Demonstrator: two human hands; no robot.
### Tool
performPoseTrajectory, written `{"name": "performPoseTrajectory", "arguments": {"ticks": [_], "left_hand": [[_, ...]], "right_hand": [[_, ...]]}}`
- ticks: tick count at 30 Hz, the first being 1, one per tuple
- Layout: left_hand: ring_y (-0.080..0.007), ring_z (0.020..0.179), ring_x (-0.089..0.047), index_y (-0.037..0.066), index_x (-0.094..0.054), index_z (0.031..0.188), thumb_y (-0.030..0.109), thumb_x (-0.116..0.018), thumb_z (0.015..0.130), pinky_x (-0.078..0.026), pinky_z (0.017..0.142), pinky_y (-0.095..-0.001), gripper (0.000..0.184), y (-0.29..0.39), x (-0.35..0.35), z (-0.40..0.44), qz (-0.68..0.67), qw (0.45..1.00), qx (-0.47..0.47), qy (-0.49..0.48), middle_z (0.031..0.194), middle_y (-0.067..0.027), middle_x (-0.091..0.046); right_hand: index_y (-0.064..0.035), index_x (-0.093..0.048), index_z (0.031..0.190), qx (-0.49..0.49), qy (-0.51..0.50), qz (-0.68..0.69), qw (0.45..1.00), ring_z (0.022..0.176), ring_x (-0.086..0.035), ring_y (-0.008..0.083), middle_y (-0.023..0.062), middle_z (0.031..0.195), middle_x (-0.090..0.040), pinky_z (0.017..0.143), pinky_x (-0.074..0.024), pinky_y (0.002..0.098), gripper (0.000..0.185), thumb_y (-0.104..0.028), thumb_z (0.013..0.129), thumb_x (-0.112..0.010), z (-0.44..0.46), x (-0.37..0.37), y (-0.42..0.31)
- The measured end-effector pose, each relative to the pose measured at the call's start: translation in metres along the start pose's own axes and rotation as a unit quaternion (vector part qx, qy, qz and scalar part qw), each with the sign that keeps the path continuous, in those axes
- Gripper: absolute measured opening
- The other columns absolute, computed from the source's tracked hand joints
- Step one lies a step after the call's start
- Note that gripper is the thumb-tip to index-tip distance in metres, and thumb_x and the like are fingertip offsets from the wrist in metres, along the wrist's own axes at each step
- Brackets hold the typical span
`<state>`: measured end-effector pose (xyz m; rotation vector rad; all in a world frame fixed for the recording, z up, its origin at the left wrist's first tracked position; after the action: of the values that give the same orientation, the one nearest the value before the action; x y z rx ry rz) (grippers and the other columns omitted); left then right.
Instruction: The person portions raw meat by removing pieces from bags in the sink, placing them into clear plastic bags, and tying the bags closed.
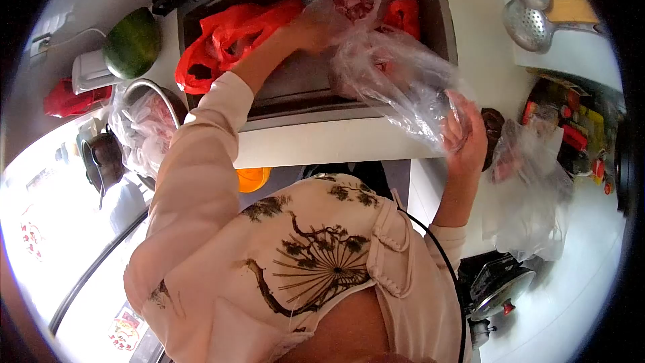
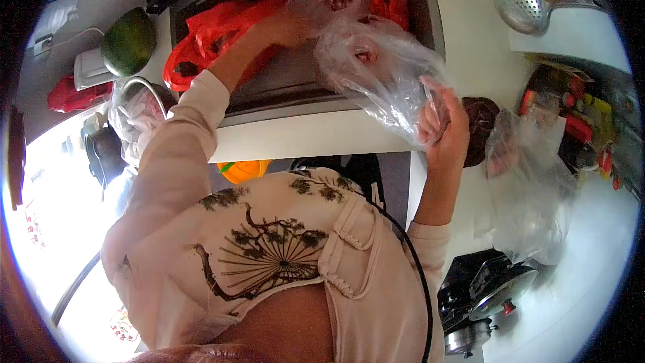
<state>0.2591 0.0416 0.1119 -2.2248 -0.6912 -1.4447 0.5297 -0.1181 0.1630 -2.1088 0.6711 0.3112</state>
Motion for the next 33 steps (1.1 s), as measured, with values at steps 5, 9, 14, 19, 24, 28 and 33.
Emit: {"name": "performPoseTrajectory", "arguments": {"ticks": [5,9,14,19,24,28,33], "left_hand": [[-0.0334,0.093,-0.059,0.011,-0.059,0.109,0.023,-0.053,0.084,-0.048,0.081,-0.0416,0.028,-0.047,-0.064,0.081,-0.637,0.751,0.163,0.061,0.11,-0.0126,-0.059],[-0.0349,0.095,-0.058,0.006,-0.059,0.108,0.023,-0.054,0.082,-0.047,0.081,-0.042,0.032,-0.047,-0.103,0.119,-0.161,0.956,0.187,0.158,0.107,-0.0173,-0.059],[-0.0386,0.101,-0.053,0.003,-0.055,0.114,0.02,-0.054,0.08,-0.044,0.087,-0.043,0.038,-0.03,-0.082,0.116,-0.263,0.902,0.236,0.249,0.113,-0.0216,-0.054],[-0.0386,0.096,-0.054,0.001,-0.052,0.114,0.019,-0.055,0.08,-0.044,0.084,-0.0424,0.039,-0.014,-0.1,0.122,-0.374,0.843,0.32,0.216,0.11,-0.022,-0.054],[-0.0359,0.092,-0.055,0.0,-0.053,0.111,0.019,-0.058,0.078,-0.046,0.079,-0.0416,0.038,-0.008,-0.109,0.122,-0.352,0.839,0.349,0.223,0.104,-0.0206,-0.056],[-0.0337,0.088,-0.056,0.0,-0.054,0.109,0.019,-0.061,0.077,-0.047,0.075,-0.041,0.038,-0.011,-0.112,0.127,-0.358,0.838,0.351,0.215,0.1,-0.0195,-0.057],[-0.0309,0.083,-0.057,0.0,-0.055,0.106,0.018,-0.064,0.075,-0.048,0.071,-0.0402,0.037,-0.015,-0.117,0.134,-0.373,0.835,0.352,0.201,0.095,-0.0182,-0.058]], "right_hand": [[0.0,-0.051,0.118,0.007,-0.009,-0.016,1.0,0.042,-0.026,0.005,-0.0067,0.051,-0.029,0.039,-0.0205,0.0201,0.045,-0.035,0.091,-0.044,0.004,-0.011,-0.007],[-0.0014,-0.049,0.12,0.019,0.018,-0.048,0.999,0.042,-0.029,0.006,-0.0057,0.051,-0.031,0.038,-0.0234,0.0224,0.046,-0.036,0.091,-0.043,0.003,-0.016,-0.011],[-0.0019,-0.051,0.118,-0.012,0.001,-0.011,1.0,0.042,-0.03,0.0061,-0.0054,0.051,-0.031,0.038,-0.0244,0.0227,0.045,-0.037,0.09,-0.045,0.002,-0.013,-0.007],[-0.0018,-0.053,0.116,-0.006,0.029,-0.027,0.999,0.042,-0.029,0.005,-0.0057,0.052,-0.03,0.038,-0.0231,0.0219,0.044,-0.036,0.089,-0.046,0.005,-0.009,-0.003],[-0.0007,-0.053,0.115,0.009,0.045,-0.025,0.999,0.042,-0.03,0.0052,-0.0058,0.051,-0.03,0.037,-0.0227,0.0216,0.044,-0.035,0.089,-0.044,0.004,-0.011,-0.009],[-0.0001,-0.053,0.116,0.025,0.039,-0.014,0.999,0.042,-0.03,0.0053,-0.0055,0.051,-0.03,0.036,-0.0242,0.0212,0.044,-0.035,0.09,-0.044,0.004,-0.013,-0.011],[-0.0002,-0.053,0.115,0.02,0.023,0.007,1.0,0.043,-0.03,0.0049,-0.0055,0.052,-0.03,0.036,-0.0249,0.0214,0.042,-0.033,0.09,-0.044,0.007,-0.009,-0.008]]}}
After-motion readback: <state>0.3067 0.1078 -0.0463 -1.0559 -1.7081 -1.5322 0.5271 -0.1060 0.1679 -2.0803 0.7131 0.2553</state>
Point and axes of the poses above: each hand's wrist, its own z-axis towards the middle knuckle, its own x-axis out of the back of the hand, y = z × x, the point moved 3 cm from there along z, towards the middle knuckle
